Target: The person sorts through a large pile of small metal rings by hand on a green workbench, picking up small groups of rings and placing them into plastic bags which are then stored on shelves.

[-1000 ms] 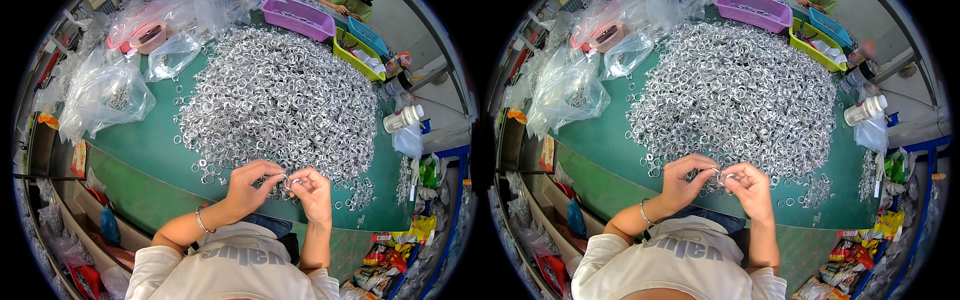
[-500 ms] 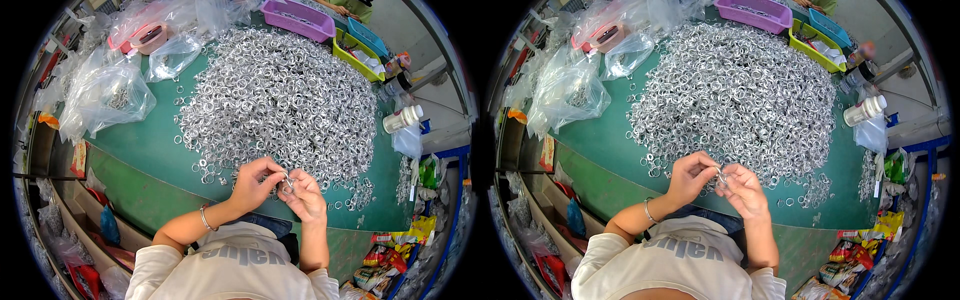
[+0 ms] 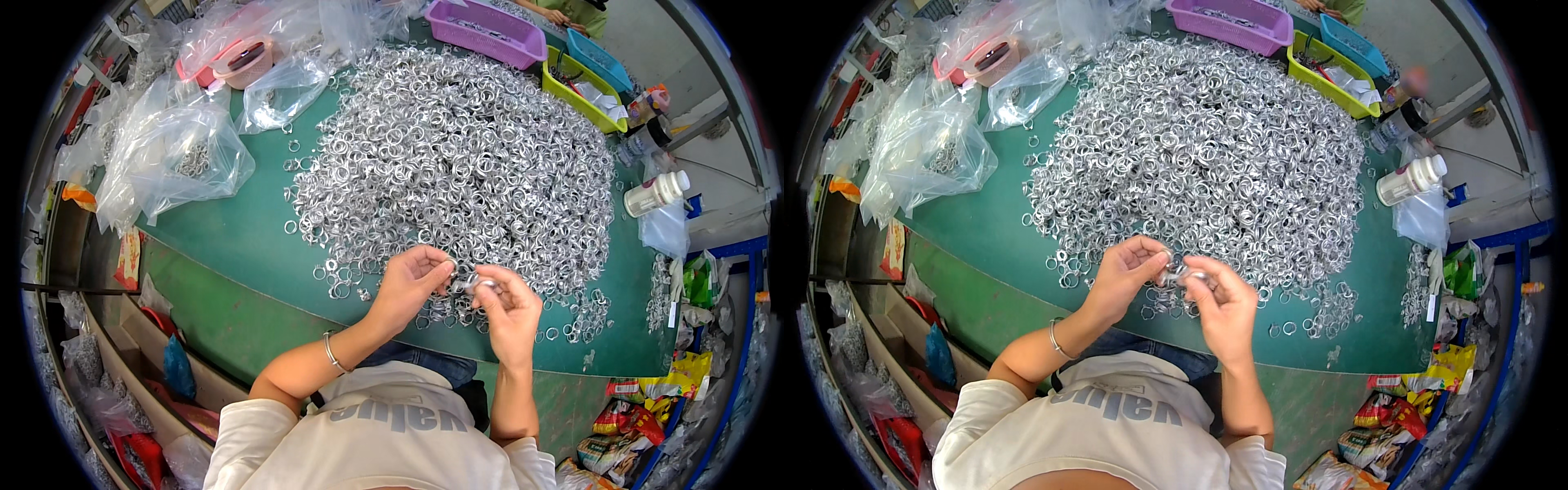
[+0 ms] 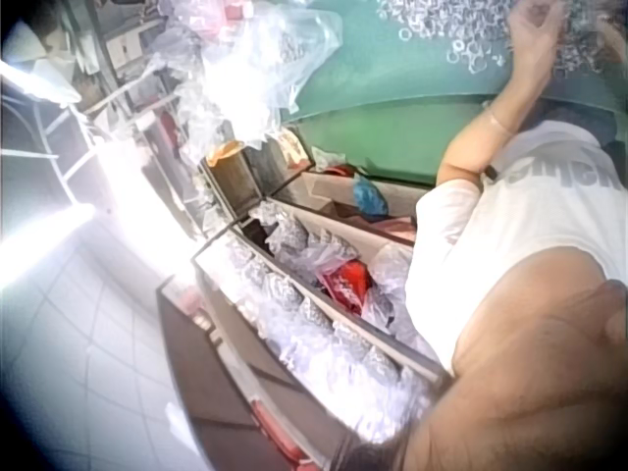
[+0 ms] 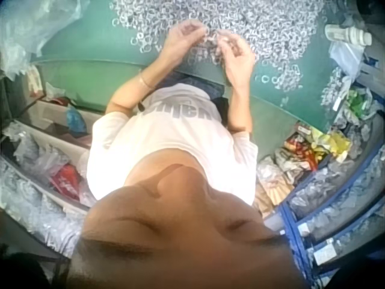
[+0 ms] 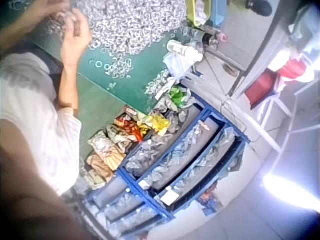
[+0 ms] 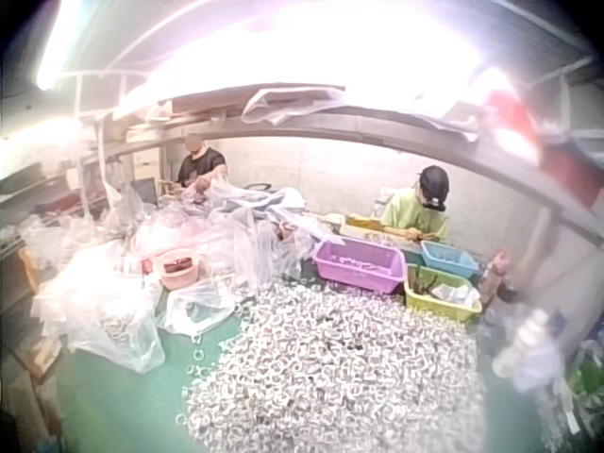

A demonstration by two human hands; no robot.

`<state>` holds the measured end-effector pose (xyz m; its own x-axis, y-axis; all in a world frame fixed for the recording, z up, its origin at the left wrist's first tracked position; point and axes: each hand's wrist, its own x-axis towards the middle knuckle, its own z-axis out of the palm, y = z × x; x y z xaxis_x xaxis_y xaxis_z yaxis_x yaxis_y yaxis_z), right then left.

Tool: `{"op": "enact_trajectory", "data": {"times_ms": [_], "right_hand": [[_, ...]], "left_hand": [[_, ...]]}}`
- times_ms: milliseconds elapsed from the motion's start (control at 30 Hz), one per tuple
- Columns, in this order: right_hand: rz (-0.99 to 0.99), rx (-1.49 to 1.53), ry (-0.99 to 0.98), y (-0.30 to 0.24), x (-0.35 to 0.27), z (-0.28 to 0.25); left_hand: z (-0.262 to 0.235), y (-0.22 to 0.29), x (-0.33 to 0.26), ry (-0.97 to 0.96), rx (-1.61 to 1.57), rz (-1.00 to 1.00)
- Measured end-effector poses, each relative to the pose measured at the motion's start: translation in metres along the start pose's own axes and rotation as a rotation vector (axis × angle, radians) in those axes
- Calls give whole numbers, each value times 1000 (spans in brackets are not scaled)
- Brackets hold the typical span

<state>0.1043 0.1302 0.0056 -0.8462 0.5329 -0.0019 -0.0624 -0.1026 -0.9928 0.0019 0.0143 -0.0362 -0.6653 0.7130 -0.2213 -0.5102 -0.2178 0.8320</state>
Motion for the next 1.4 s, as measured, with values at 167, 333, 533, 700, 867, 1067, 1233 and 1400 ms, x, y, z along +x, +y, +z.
{"op": "enact_trajectory", "data": {"times_ms": [167,333,533,700,867,1067,1233,1400], "right_hand": [[95,176,51,22,9,-9],[85,166,13,23,6,-6],[138,189,-50,27,5,-11],[182,288,-215,22,5,-15],[115,-11,-143,14,1,-14],[-252,-789,33,26,12,-23],[-307,-1114,189,20,8,-29],[-496,-1182,158,22,28,-9]], "left_hand": [[1,1,-8,-151,-270,-125],[14,4,-13,-118,-50,63],[-2,6,-3,-165,98,-34],[-5,5,-2,-70,107,-42],[-9,7,0,136,354,228],[-20,22,-5,116,1054,550],[-20,19,-4,99,1260,617],[-9,10,14,46,1625,654]]}}
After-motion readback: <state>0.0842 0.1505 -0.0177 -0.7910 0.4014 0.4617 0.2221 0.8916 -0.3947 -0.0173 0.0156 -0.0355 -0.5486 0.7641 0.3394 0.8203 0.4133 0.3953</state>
